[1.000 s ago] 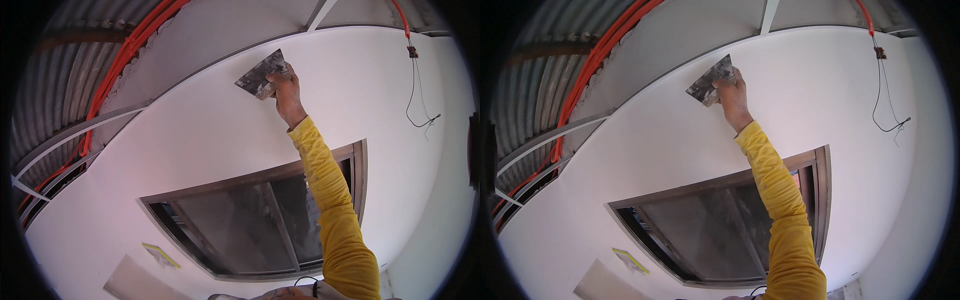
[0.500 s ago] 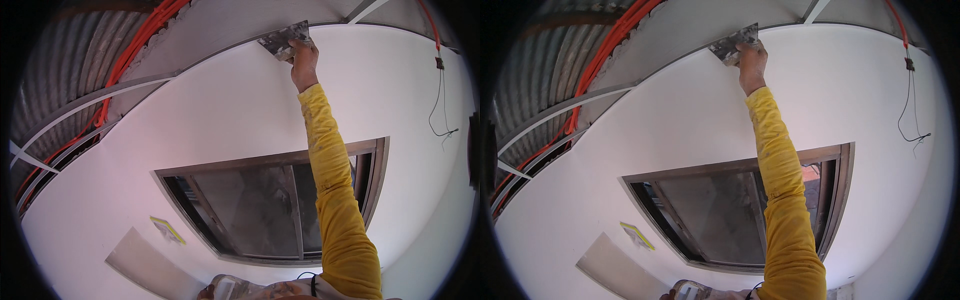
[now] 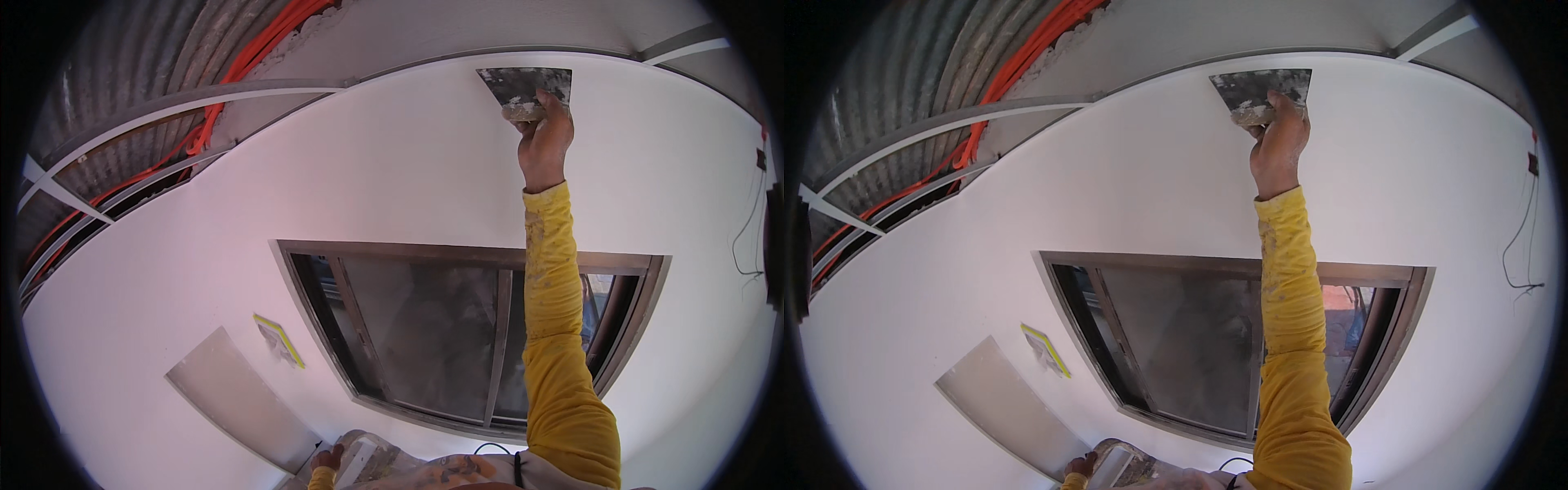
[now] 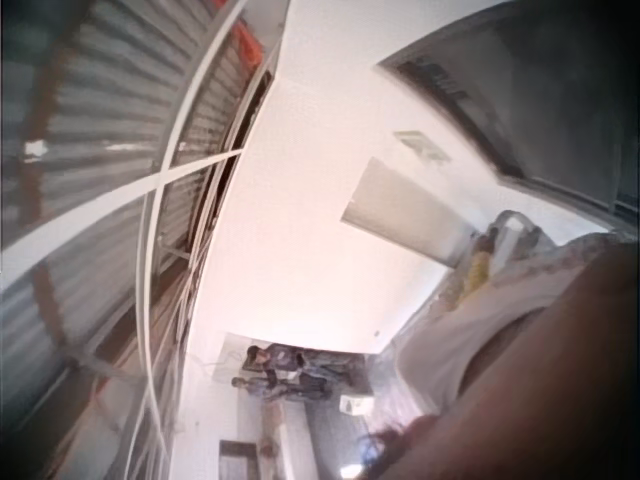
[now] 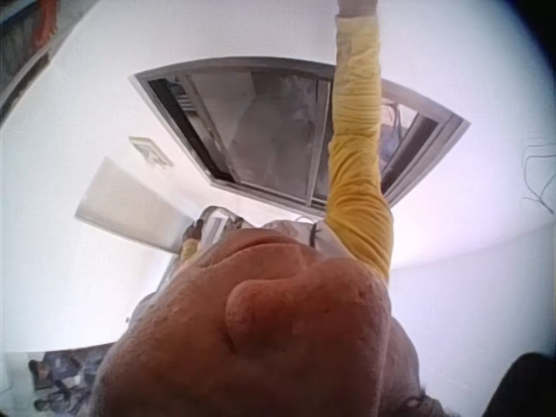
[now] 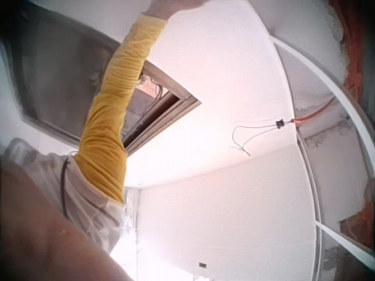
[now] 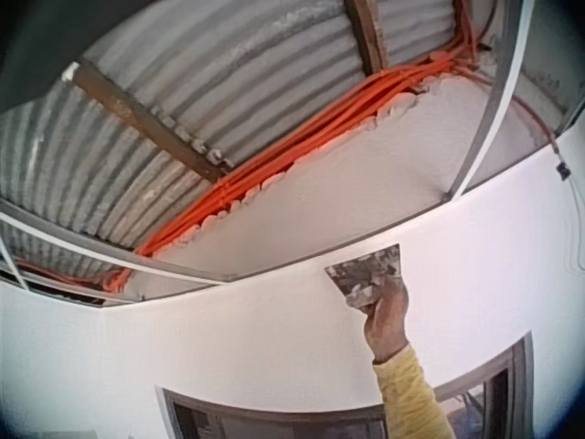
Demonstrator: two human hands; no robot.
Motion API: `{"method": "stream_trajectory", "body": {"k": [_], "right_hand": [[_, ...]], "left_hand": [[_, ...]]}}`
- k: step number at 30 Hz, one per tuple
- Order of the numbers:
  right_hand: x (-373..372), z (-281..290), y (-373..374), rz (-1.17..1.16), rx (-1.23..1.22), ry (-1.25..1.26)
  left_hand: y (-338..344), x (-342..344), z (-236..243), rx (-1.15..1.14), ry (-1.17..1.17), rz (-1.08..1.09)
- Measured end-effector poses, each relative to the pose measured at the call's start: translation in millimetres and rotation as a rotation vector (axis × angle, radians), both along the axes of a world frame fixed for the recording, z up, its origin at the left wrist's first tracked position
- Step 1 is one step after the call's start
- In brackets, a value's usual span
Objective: The person paints the ceiling white using a small brush and a container of paint while standing on a ladder. They repeatedly dip the brush into the paint and apply it to the ceiling surface, then descend the ladder and use a putty knife to scrape the ceiling near the window.
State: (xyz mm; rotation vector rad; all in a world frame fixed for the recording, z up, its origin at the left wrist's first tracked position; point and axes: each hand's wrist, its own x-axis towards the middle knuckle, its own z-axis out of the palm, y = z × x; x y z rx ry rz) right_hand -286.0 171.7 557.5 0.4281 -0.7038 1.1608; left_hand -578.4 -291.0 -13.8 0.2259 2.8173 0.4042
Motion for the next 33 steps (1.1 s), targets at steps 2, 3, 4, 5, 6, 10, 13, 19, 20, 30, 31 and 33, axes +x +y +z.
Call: {"method": "stream_trajectory", "body": {"k": [2,3,4,5,6,10,13,19,20,30,31,33], "right_hand": [[-33,-11,-18,0.110,0.102,-0.037],[-52,-15,-26,0.153,0.105,-0.080],[-74,-20,-34,0.197,0.096,-0.122],[-96,-25,-41,0.250,0.059,-0.172],[-120,-32,-47,0.277,0.128,-0.177],[-216,-39,-63,0.456,0.133,-0.291],[-272,-25,-69,0.451,0.203,-0.405],[-347,25,-84,0.565,0.142,-0.313],[-356,32,-84,0.581,0.119,-0.338],[-434,84,-91,0.398,0.023,-0.232],[-435,84,-93,0.320,0.140,-0.277],[-436,75,-99,0.160,0.385,-0.383]], "left_hand": [[-1,3,4,0.014,-0.041,0.016],[-1,3,6,0.006,-0.052,0.016],[-2,4,8,0.032,-0.074,0.022],[-3,4,9,0.059,-0.090,0.023],[-5,3,9,0.023,-0.112,-0.032],[-3,-5,8,-0.012,-0.153,-0.155],[3,-8,12,-0.027,-0.159,-0.146],[13,2,31,-0.068,-0.129,-0.160],[12,5,33,-0.016,-0.083,-0.170],[8,0,27,-0.005,-0.085,-0.169],[7,-1,24,0.008,-0.093,-0.172],[5,-6,17,-0.033,-0.069,-0.184]]}}
